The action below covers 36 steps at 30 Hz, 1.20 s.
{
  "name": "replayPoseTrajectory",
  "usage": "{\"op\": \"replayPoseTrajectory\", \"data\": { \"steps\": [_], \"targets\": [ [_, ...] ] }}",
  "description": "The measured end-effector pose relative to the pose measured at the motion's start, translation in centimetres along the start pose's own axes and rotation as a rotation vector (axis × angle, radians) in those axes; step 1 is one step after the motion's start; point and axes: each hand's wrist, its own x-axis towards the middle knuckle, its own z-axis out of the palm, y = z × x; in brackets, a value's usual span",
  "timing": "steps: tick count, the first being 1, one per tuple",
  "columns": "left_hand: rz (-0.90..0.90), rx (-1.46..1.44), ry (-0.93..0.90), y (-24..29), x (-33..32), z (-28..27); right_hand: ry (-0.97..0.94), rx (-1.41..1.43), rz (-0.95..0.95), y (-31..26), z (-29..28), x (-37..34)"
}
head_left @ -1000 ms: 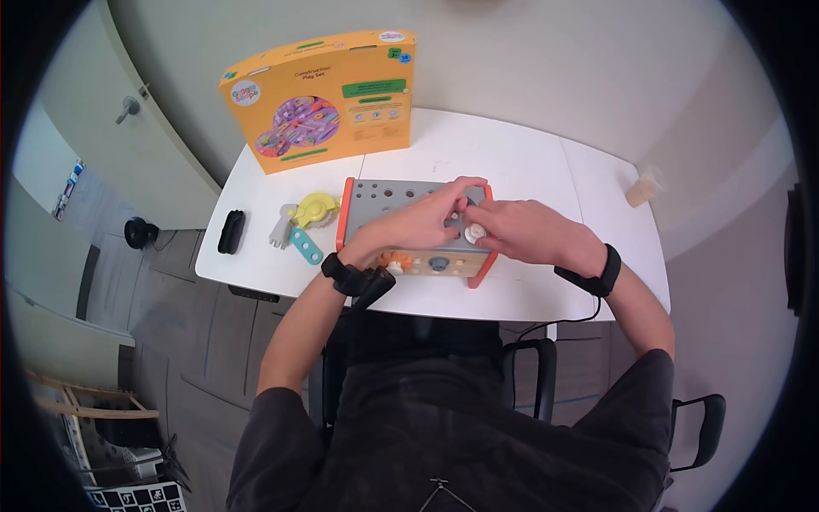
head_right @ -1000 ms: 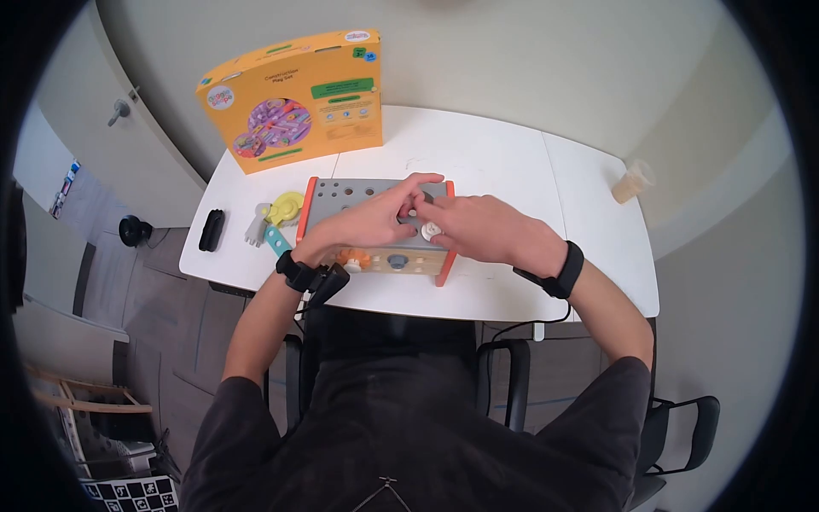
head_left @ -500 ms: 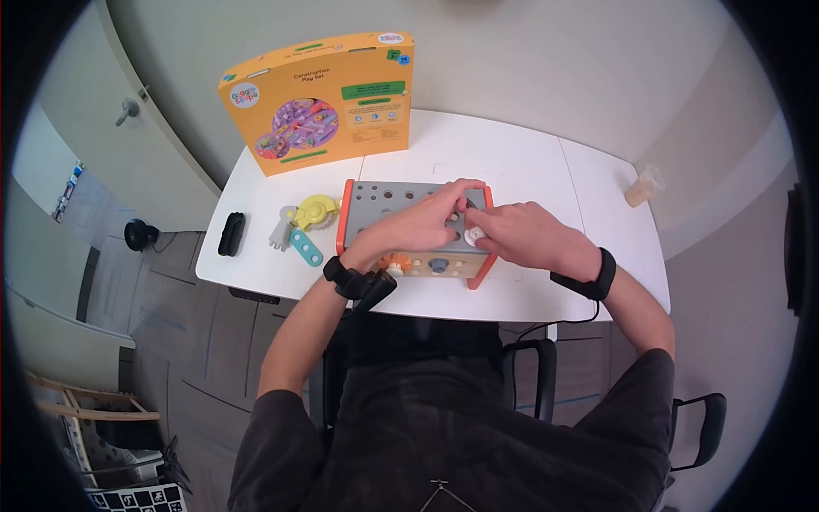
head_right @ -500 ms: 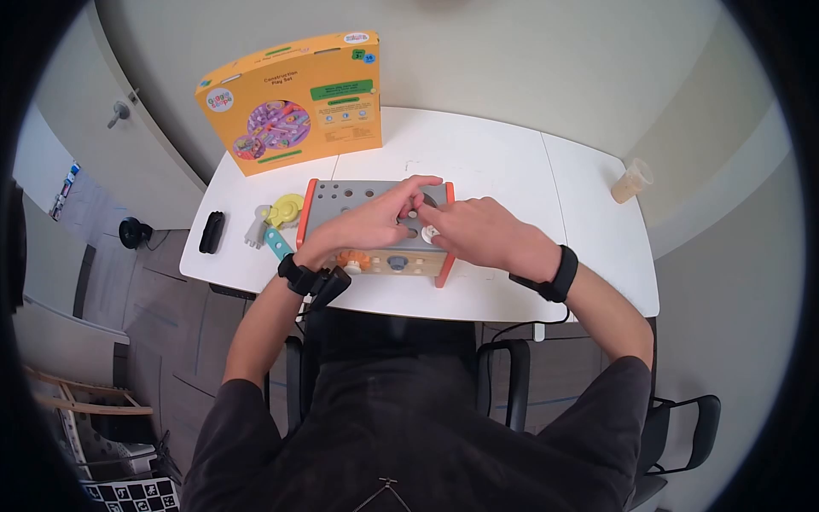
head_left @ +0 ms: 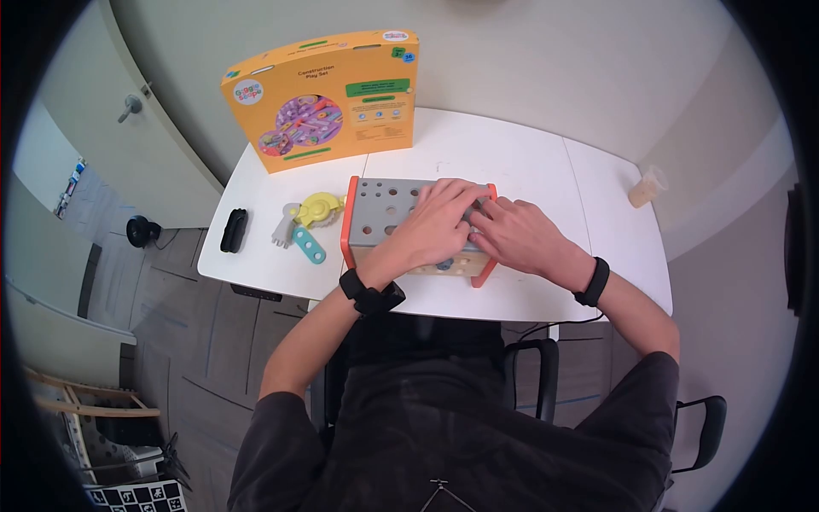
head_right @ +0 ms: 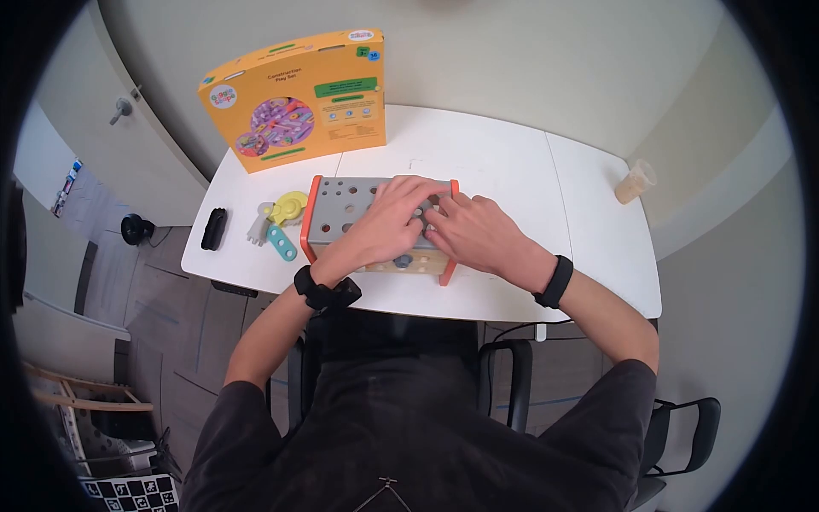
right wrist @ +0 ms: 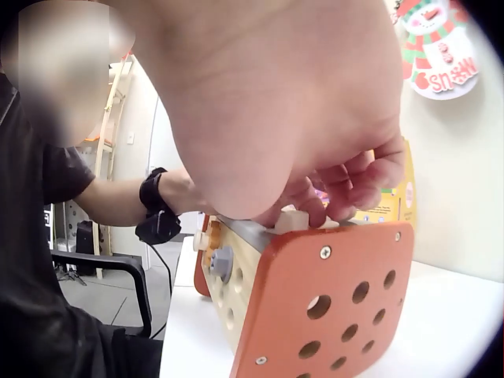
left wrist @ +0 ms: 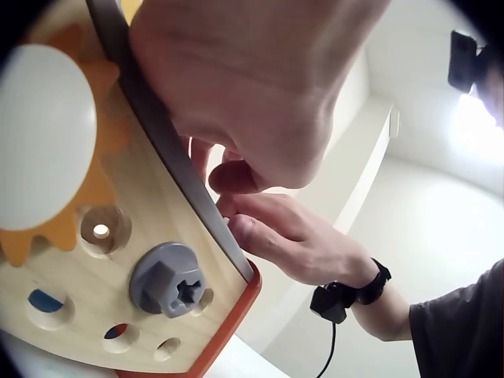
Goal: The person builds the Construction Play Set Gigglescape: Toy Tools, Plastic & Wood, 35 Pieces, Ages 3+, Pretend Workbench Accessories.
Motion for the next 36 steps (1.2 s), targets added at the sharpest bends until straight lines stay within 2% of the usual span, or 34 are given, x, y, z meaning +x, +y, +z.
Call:
{"op": "replayPoseTrajectory", "data": {
  "steps": [6, 10, 13, 15, 17, 19, 21, 24, 28, 31, 34, 36],
  "targets": [
    [0.014, 0.151, -0.036, -0.7, 1.1, 2.1, 0.117, -0.014, 0.019, 0.8, 1.4, -0.4],
    [0.048, 0.036, 0.119, 0.0, 1.9, 2.6, 0.1, -0.035, 0.141, 1.0, 1.7, -0.5],
    [0.091, -0.113, 0.289, 0.3, 1.5, 1.0, 0.002, -0.018, 0.228, 0.9, 1.1, -0.8],
    [0.08, -0.163, 0.435, -0.3, 0.1, -0.8, 0.056, -0.034, 0.224, 0.9, 1.7, -1.3],
    [0.094, -0.013, 0.479, -2.0, -2.6, -4.8, 0.09, -0.029, 0.226, 1.1, 2.3, -1.3],
    [-0.107, 0.229, 0.377, -4.2, -5.6, -9.5, 0.099, -0.006, 0.235, 0.9, 2.2, -1.3],
    [-0.3, 0.393, 0.152, -6.7, -8.5, -12.2, 0.084, 0.033, 0.268, 0.7, 2.2, -1.3],
    [-0.338, 0.74, -0.244, -11.6, -13.2, -11.6, 0.052, 0.045, 0.308, 0.5, 1.7, -1.3],
    [-0.259, 1.011, -0.325, -14.5, -17.1, -9.4, 0.046, 0.039, 0.321, 0.1, 1.1, -1.2],
    [-0.195, 1.104, -0.298, -15.3, -17.6, -8.7, 0.153, 0.07, 0.338, -0.7, -0.1, -1.0],
    [-0.092, 1.103, -0.267, -15.7, -17.5, -8.7, 0.134, 0.154, 0.384, -1.6, -2.0, -0.3],
    [-0.144, 1.07, -0.355, -15.4, -17.0, -8.8, 0.194, 0.223, 0.352, -2.0, -1.8, 0.0]
  ]
}}
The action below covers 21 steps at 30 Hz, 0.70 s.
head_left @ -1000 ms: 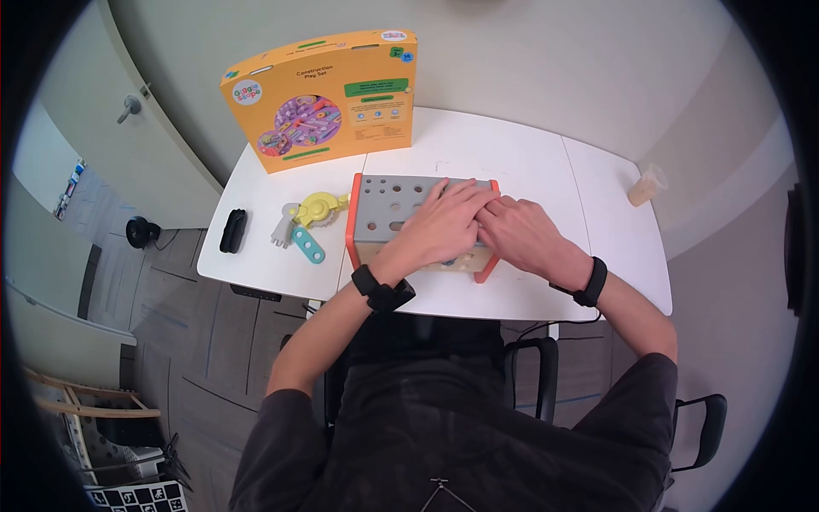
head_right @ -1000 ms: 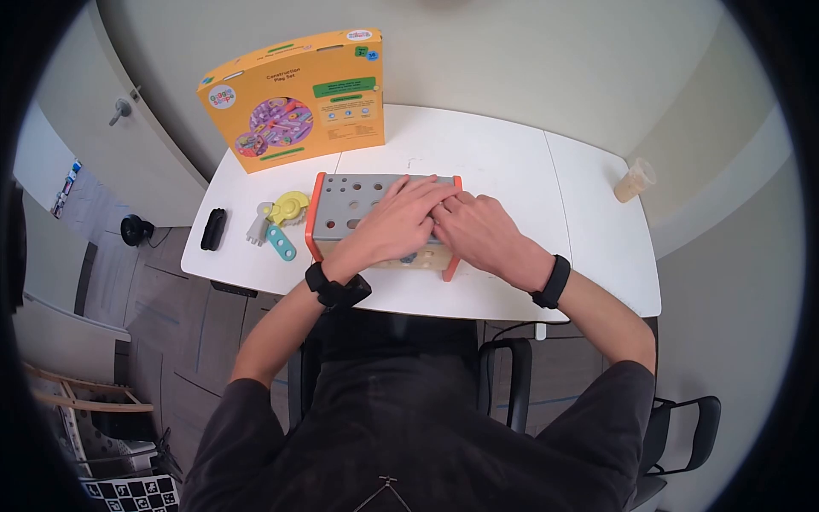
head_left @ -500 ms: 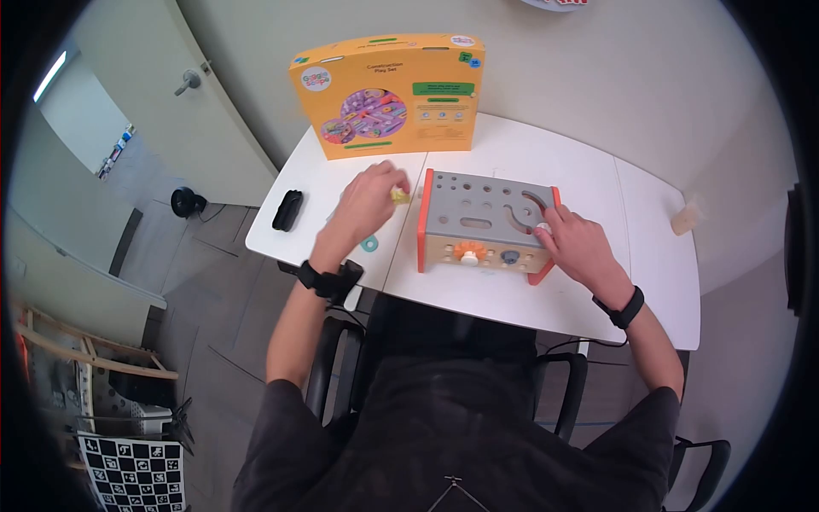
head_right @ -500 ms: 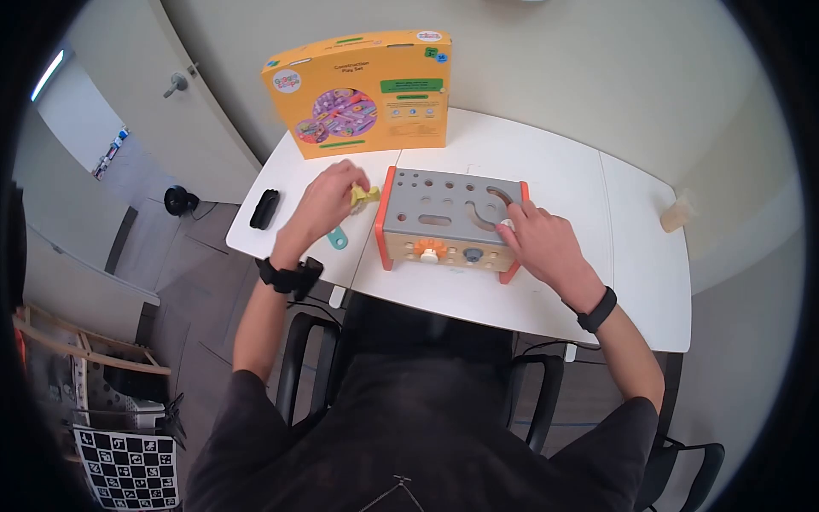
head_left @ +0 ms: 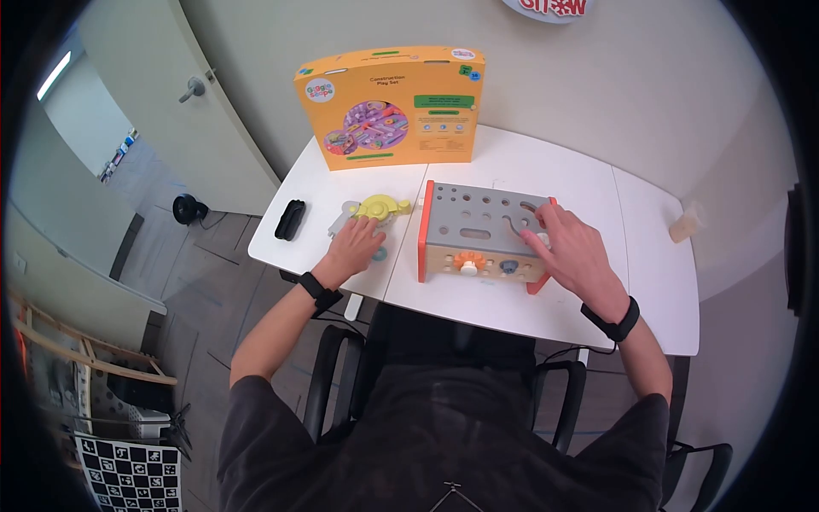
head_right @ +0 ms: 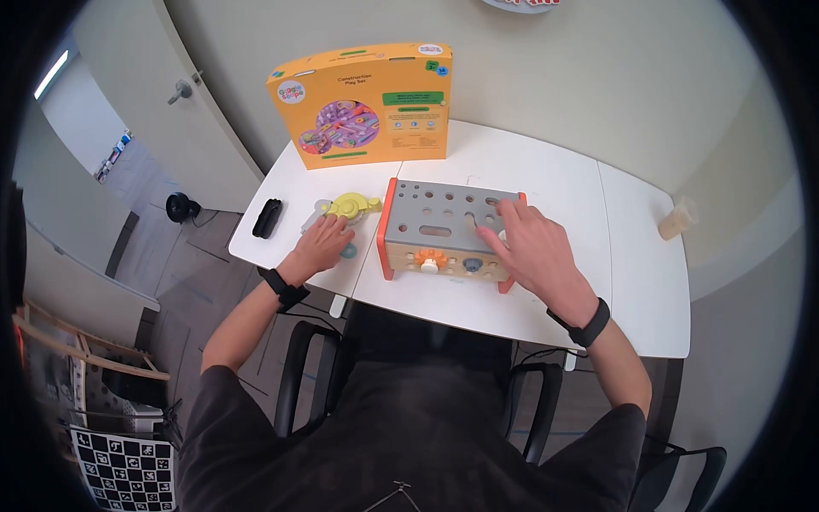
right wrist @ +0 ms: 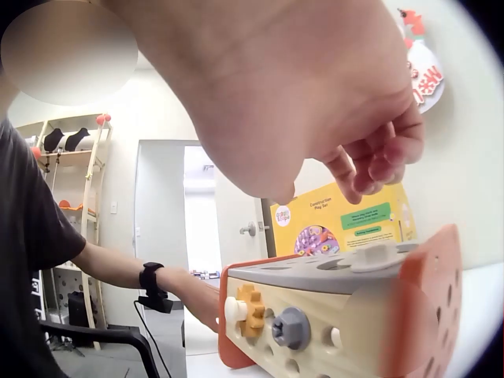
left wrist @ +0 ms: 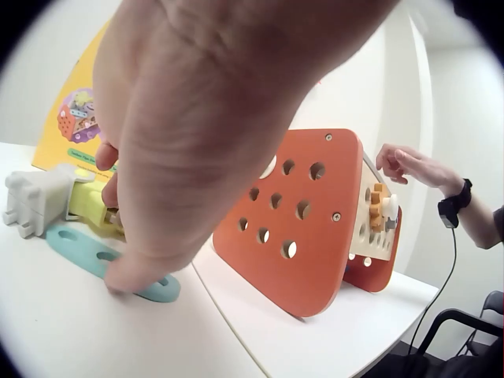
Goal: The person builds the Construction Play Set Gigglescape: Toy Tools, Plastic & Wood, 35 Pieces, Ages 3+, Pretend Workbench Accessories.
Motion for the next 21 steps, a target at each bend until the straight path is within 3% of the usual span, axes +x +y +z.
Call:
{"op": "replayPoseTrajectory", "data": {
  "steps": [4, 7, 10, 13, 16, 19, 21],
  "targets": [
    [0.0, -0.14, -0.183, 1.5, 1.1, -0.6, -0.066, 0.081, 0.004, -2.3, -0.8, 0.4],
    [-0.149, -0.403, -0.269, 1.3, 2.5, -2.7, -0.076, 0.146, -0.034, -3.1, -0.4, 0.6],
    [-0.287, -0.623, -0.145, 0.1, 3.6, -7.8, -0.113, 0.18, -0.082, -3.2, 1.2, 0.9],
    [-0.303, -0.687, 0.095, 0.9, 3.5, -13.5, -0.108, 0.278, -0.148, -3.2, 2.7, 1.4],
    [-0.086, -0.647, 0.231, 2.6, 3.7, -15.1, -0.068, 0.413, -0.175, -4.2, 3.5, 2.0],
    [0.114, -0.638, 0.229, 4.2, 4.4, -14.9, 0.015, 0.478, -0.212, -4.6, 5.4, 2.5],
    [0.109, -0.734, 0.14, 4.4, 4.7, -15.1, -0.033, 0.437, -0.225, -4.6, 5.7, 2.8]
  ]
}}
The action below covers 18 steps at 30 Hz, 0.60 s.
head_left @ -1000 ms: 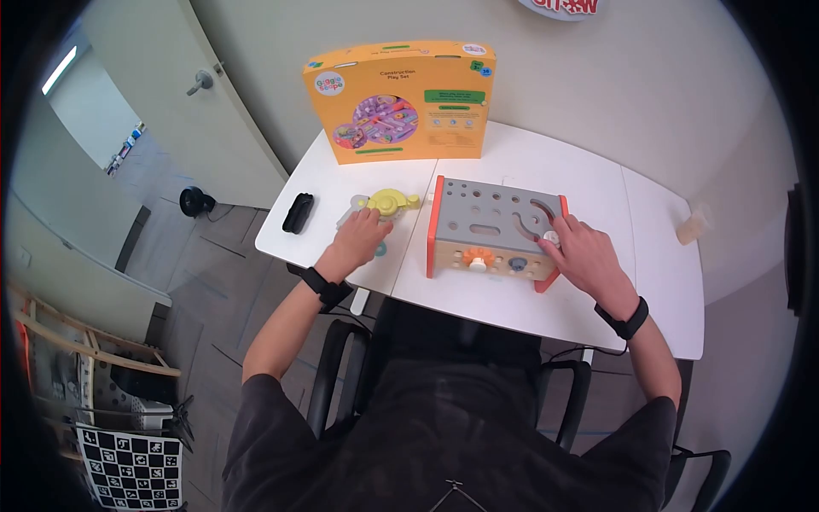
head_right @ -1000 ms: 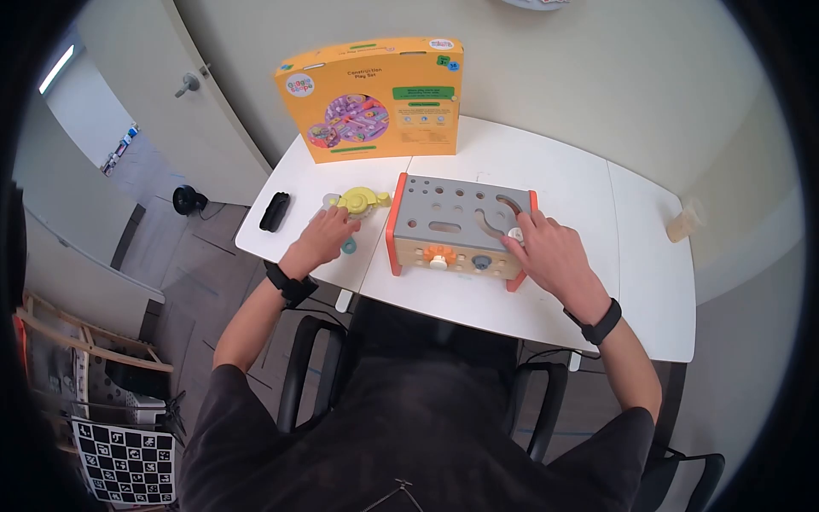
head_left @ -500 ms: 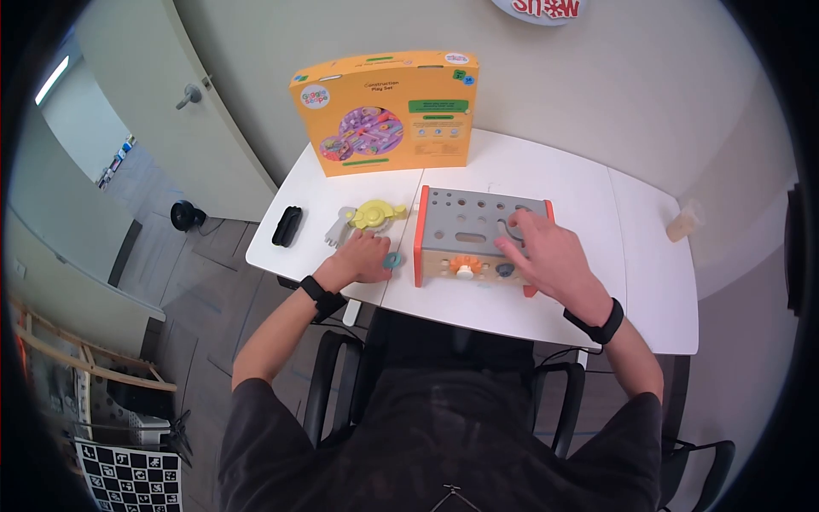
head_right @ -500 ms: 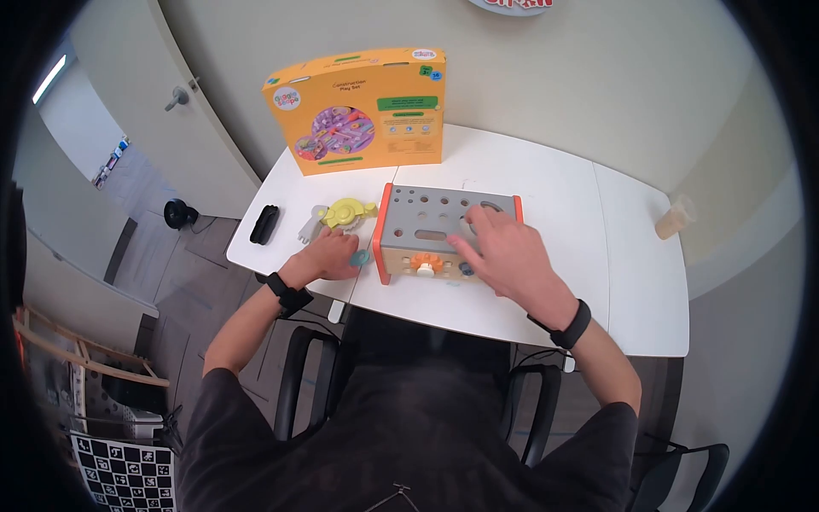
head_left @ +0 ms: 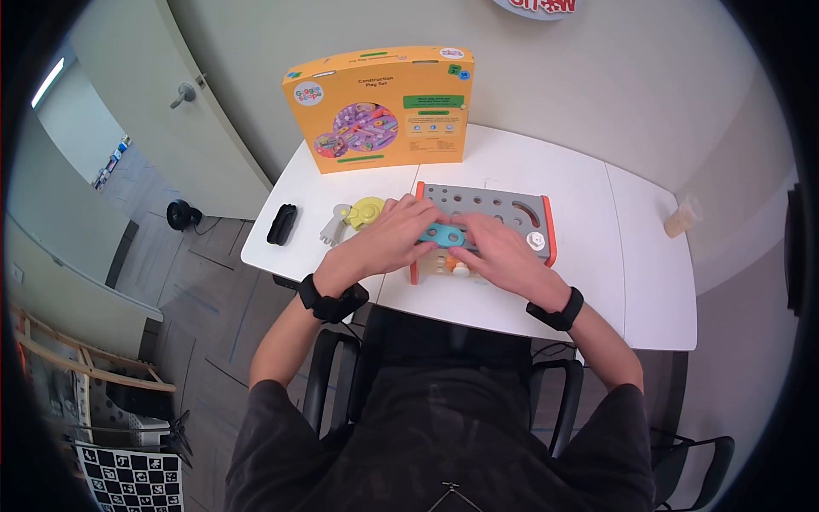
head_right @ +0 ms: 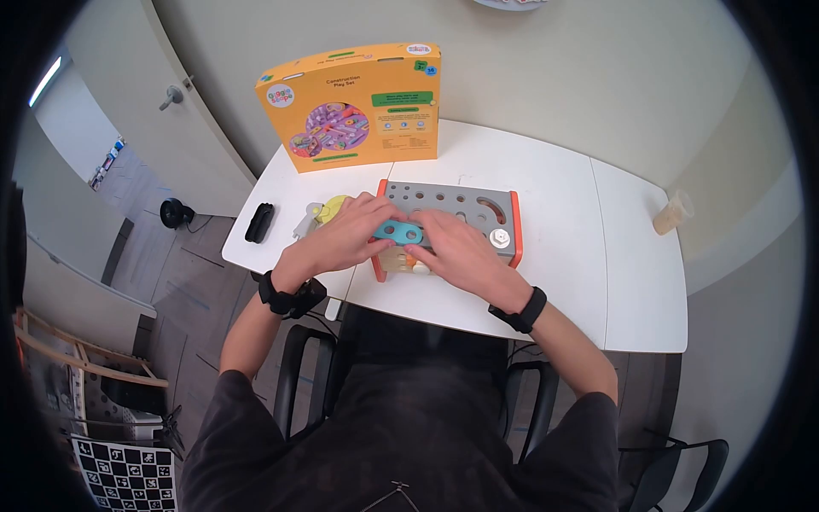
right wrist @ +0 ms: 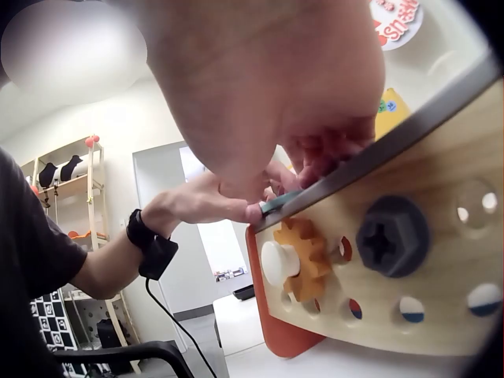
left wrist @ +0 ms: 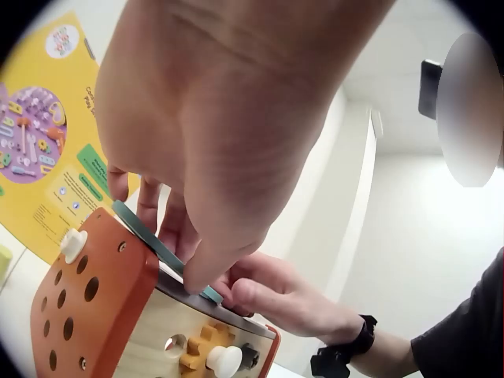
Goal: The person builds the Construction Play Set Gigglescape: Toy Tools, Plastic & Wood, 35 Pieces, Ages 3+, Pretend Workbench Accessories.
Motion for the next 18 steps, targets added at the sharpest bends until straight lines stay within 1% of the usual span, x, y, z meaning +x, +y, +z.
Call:
{"op": "replayPoseTrajectory", "data": {
  "steps": [2, 5, 8, 9, 12, 15, 18],
  "targets": [
    [0.003, -0.052, 0.005, -0.5, 0.4, 0.3, -0.022, -0.031, 0.001, 0.5, 0.4, 0.1],
    [-0.069, -0.233, 0.031, -0.8, -0.4, -0.4, -0.024, -0.051, 0.019, 1.0, 0.8, 0.1],
    [-0.196, -0.144, 0.214, -2.9, -1.8, -1.2, -0.045, -0.032, 0.062, 0.5, 0.4, 0.1],
    [-0.285, -0.07, 0.225, -4.2, -2.4, -1.5, -0.051, -0.025, 0.072, 0.4, 0.3, 0.2],
    [-0.534, 0.208, 0.085, -9.4, -4.5, -0.7, -0.077, -0.032, 0.093, 0.4, 0.1, 0.2],
    [-0.735, 0.305, -0.067, -12.8, -5.9, 1.0, -0.091, -0.034, 0.104, 0.0, -0.1, 0.4],
    [-0.765, 0.255, -0.088, -14.4, -6.4, 2.4, -0.097, -0.035, 0.11, 0.0, -0.1, 0.4]
  ]
}}
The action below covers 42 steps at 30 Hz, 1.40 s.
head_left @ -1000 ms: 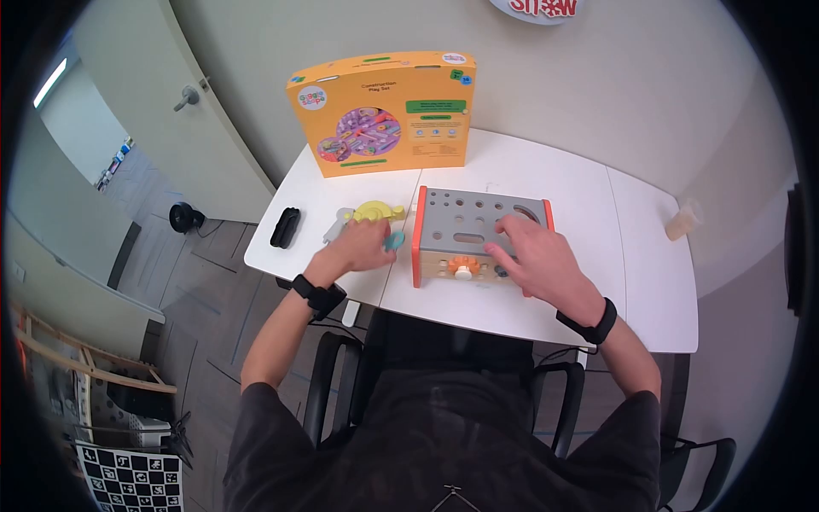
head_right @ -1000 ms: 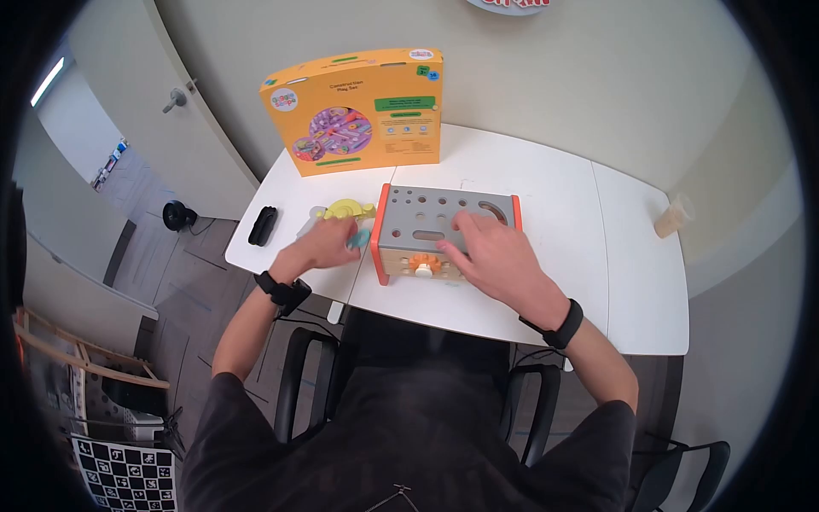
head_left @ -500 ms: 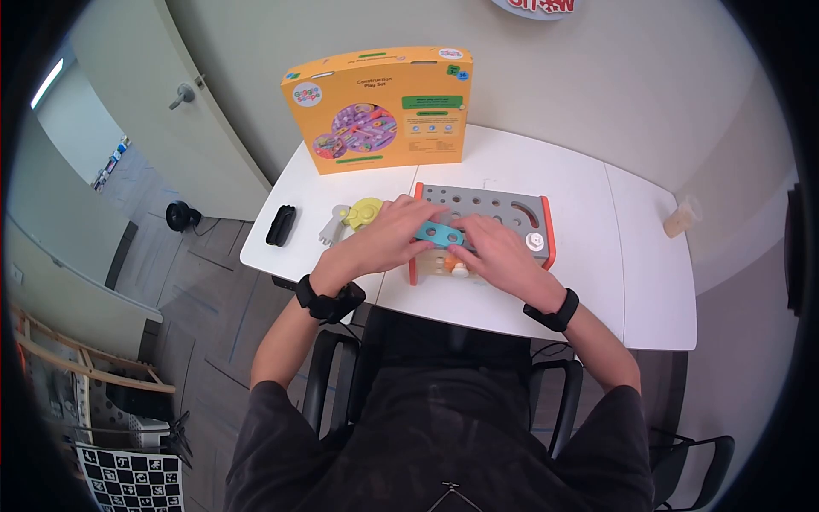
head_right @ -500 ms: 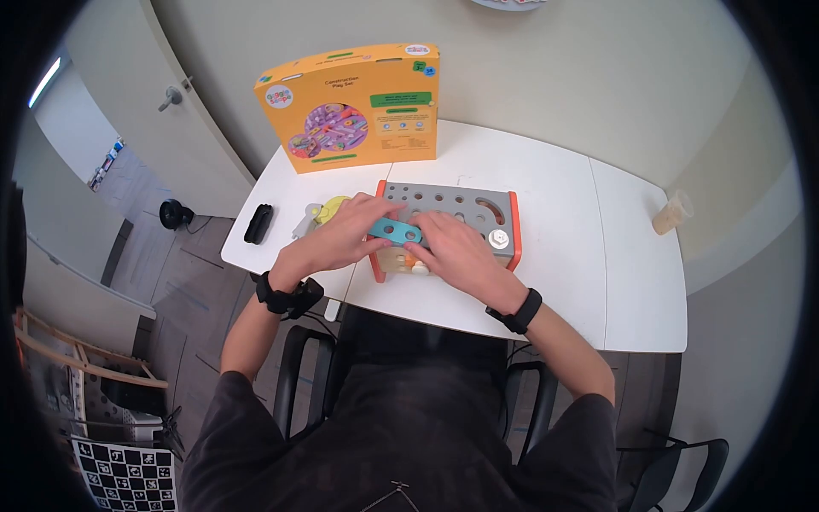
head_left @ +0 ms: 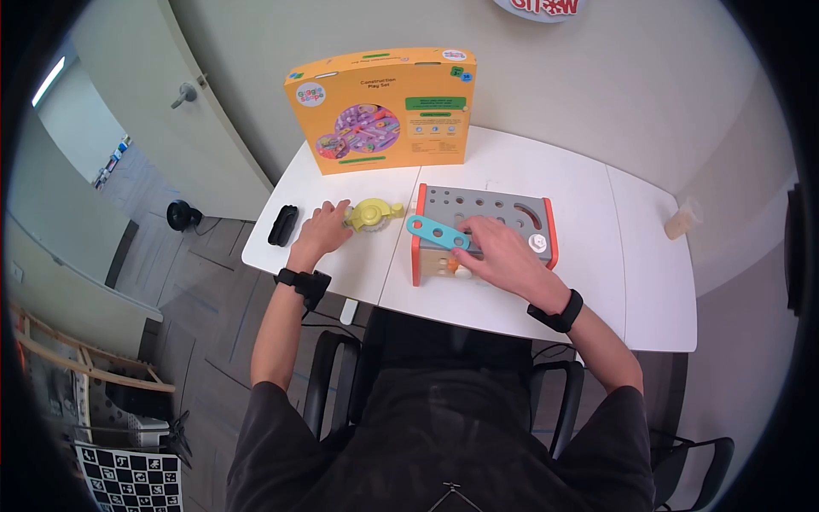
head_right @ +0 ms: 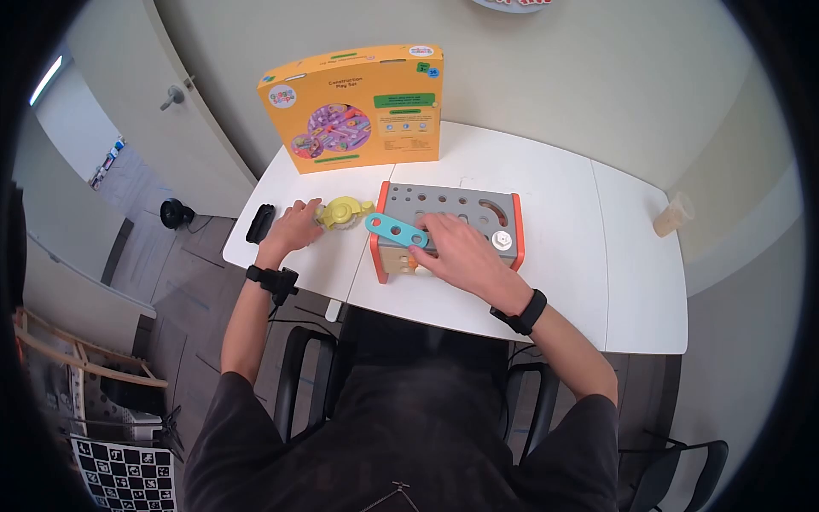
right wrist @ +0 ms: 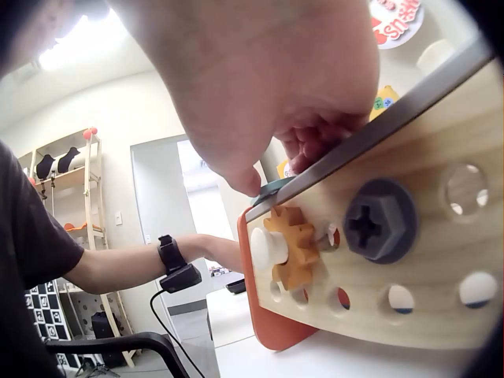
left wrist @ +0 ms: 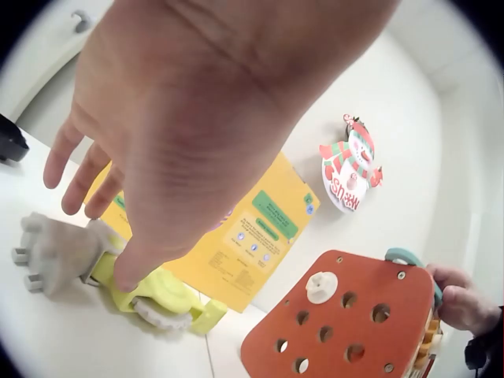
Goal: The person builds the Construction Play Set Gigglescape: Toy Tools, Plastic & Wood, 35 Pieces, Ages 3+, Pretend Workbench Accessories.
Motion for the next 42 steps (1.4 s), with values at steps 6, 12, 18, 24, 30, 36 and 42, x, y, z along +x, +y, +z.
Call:
{"op": "replayPoseTrajectory", "data": {
  "steps": [6, 12, 18, 24, 30, 36, 42],
  "targets": [
    [-0.011, 0.066, 0.078, -1.9, 2.7, 3.1, 0.004, 0.056, 0.051, -0.2, -0.2, -0.1],
    [-0.033, -0.309, -0.003, -0.1, 5.3, 0.6, -0.071, 0.192, 0.166, -0.8, -1.7, 0.1],
    [0.181, -0.978, 0.12, 6.6, 4.3, -4.1, -0.003, 0.29, 0.166, 0.6, -1.4, 0.2],
    [0.452, -0.979, 0.173, 12.2, 1.3, -8.4, 0.07, 0.274, 0.151, 0.9, -2.1, 0.3],
    [0.562, -0.879, 0.298, 13.7, 0.8, -7.9, 0.12, 0.298, 0.159, 0.4, -3.4, 0.8],
    [0.565, -0.921, 0.113, 14.8, -0.2, -8.2, 0.188, 0.333, 0.133, -0.9, -4.4, 0.8],
    [0.593, -0.834, 0.119, 14.2, 0.5, -7.5, 0.178, 0.318, 0.13, -3.4, -6.2, 0.3]
  ]
}}
